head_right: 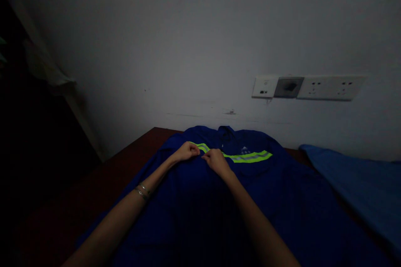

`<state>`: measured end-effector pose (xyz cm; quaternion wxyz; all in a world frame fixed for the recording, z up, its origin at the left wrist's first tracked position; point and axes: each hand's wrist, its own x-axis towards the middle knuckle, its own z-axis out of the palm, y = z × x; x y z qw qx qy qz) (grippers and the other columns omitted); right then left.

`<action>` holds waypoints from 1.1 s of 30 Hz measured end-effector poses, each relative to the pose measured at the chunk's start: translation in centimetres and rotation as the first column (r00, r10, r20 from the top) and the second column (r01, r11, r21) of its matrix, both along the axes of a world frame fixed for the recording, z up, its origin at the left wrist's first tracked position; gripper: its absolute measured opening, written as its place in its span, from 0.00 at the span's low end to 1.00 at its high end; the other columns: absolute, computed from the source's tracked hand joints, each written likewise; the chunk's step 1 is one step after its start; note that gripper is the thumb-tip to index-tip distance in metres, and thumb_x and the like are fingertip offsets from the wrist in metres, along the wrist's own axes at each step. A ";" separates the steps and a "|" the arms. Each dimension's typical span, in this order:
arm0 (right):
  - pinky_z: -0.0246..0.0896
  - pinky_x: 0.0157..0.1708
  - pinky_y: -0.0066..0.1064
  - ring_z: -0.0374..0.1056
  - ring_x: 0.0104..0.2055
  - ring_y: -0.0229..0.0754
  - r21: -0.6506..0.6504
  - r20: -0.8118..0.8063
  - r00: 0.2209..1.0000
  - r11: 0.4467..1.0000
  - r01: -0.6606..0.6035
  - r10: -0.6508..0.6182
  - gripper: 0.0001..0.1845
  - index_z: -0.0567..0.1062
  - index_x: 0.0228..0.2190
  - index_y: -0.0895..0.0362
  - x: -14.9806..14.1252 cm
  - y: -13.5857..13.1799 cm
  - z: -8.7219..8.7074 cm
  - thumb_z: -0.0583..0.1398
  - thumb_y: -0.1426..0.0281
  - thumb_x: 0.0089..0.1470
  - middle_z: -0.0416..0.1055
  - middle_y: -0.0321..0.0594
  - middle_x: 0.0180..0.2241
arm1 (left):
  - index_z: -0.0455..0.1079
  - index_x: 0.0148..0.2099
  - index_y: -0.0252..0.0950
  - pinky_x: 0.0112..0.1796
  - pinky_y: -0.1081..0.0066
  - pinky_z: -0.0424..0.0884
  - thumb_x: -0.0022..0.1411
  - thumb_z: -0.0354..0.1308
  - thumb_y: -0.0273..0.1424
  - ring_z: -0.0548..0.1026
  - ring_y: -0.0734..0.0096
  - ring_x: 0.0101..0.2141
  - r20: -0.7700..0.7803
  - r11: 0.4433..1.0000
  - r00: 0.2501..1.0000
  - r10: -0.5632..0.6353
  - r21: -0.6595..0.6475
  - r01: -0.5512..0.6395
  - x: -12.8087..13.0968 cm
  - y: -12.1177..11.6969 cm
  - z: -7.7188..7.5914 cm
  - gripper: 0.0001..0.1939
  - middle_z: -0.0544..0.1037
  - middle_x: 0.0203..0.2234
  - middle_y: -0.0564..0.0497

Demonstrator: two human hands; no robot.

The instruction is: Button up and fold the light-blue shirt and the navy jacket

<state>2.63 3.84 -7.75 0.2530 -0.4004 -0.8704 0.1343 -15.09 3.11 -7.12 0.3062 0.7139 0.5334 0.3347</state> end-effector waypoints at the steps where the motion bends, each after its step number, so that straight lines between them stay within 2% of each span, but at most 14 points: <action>1: 0.55 0.29 0.27 0.70 0.29 0.42 -0.010 -0.010 1.000 1.000 0.003 -0.003 0.11 0.80 0.26 0.57 0.0 0.1 0.0 0.57 0.68 0.50 0.77 0.44 0.28 | 0.73 0.28 0.27 0.21 0.79 0.53 0.47 0.54 0.28 0.59 0.81 0.18 -0.005 1.000 1.000 0.001 0.010 -0.001 0.1 0.0 0.0 0.09 0.67 0.16 0.56; 6: 0.56 0.27 0.27 0.70 0.27 0.43 -0.092 0.001 1.000 0.995 0.027 -0.027 0.09 0.79 0.23 0.57 0.3 0.4 0.1 0.59 0.68 0.47 0.77 0.43 0.25 | 0.74 0.29 0.27 0.22 0.79 0.55 0.49 0.53 0.26 0.61 0.79 0.20 -0.081 0.998 0.997 -0.020 0.053 0.024 0.3 -0.5 0.3 0.10 0.69 0.18 0.55; 9: 0.58 0.29 0.28 0.71 0.29 0.44 -0.119 -0.035 0.999 0.993 0.002 -0.006 0.08 0.79 0.25 0.58 0.6 0.4 0.4 0.60 0.68 0.45 0.77 0.43 0.26 | 0.74 0.30 0.28 0.24 0.79 0.57 0.50 0.53 0.25 0.64 0.78 0.22 -0.158 0.992 0.985 -0.069 0.091 0.084 0.1 -0.6 0.7 0.09 0.71 0.19 0.54; 13: 0.61 0.36 0.29 0.71 0.35 0.43 -0.073 -0.188 0.982 0.997 -0.004 -0.010 0.11 0.78 0.32 0.59 0.6 0.5 0.5 0.58 0.70 0.48 0.77 0.44 0.33 | 0.73 0.30 0.29 0.25 0.79 0.58 0.50 0.51 0.24 0.64 0.78 0.22 -0.243 0.986 0.967 -0.077 0.128 0.110 -0.1 -0.6 1.2 0.09 0.71 0.20 0.54; 16: 0.61 0.37 0.30 0.71 0.36 0.44 -0.044 -0.219 0.976 0.999 -0.019 0.009 0.11 0.78 0.32 0.59 0.4 0.5 0.1 0.57 0.70 0.49 0.76 0.44 0.33 | 0.71 0.29 0.30 0.25 0.79 0.57 0.51 0.50 0.22 0.64 0.77 0.23 -0.317 0.974 0.945 -0.078 0.176 0.139 0.1 -0.7 1.3 0.08 0.70 0.20 0.54; 20: 0.61 0.35 0.30 0.70 0.34 0.43 -0.087 -0.268 0.962 0.994 -0.066 0.040 0.12 0.78 0.31 0.59 0.0 0.4 -0.5 0.56 0.68 0.50 0.77 0.43 0.32 | 0.69 0.30 0.32 0.25 0.78 0.56 0.52 0.50 0.22 0.65 0.76 0.24 -0.399 0.948 0.915 -0.065 0.261 0.182 0.4 -1.0 1.3 0.07 0.70 0.23 0.53; 29: 0.61 0.31 0.30 0.70 0.30 0.43 -0.172 -0.358 0.934 0.984 -0.041 -0.024 0.11 0.78 0.27 0.60 -0.4 1.0 -1.2 0.57 0.69 0.47 0.76 0.42 0.28 | 0.66 0.31 0.33 0.32 0.74 0.60 0.54 0.49 0.22 0.66 0.72 0.29 -0.459 0.906 0.888 -0.025 0.365 0.214 0.9 -1.6 1.5 0.06 0.69 0.26 0.50; 33: 0.62 0.30 0.29 0.70 0.29 0.42 -0.232 -0.404 0.911 0.972 -0.016 -0.081 0.09 0.77 0.27 0.60 -0.4 1.3 -1.4 0.58 0.69 0.44 0.76 0.41 0.27 | 0.66 0.31 0.33 0.33 0.74 0.60 0.53 0.48 0.21 0.66 0.72 0.29 -0.426 0.897 0.904 -0.025 0.389 0.208 0.8 -1.5 1.5 0.06 0.69 0.26 0.50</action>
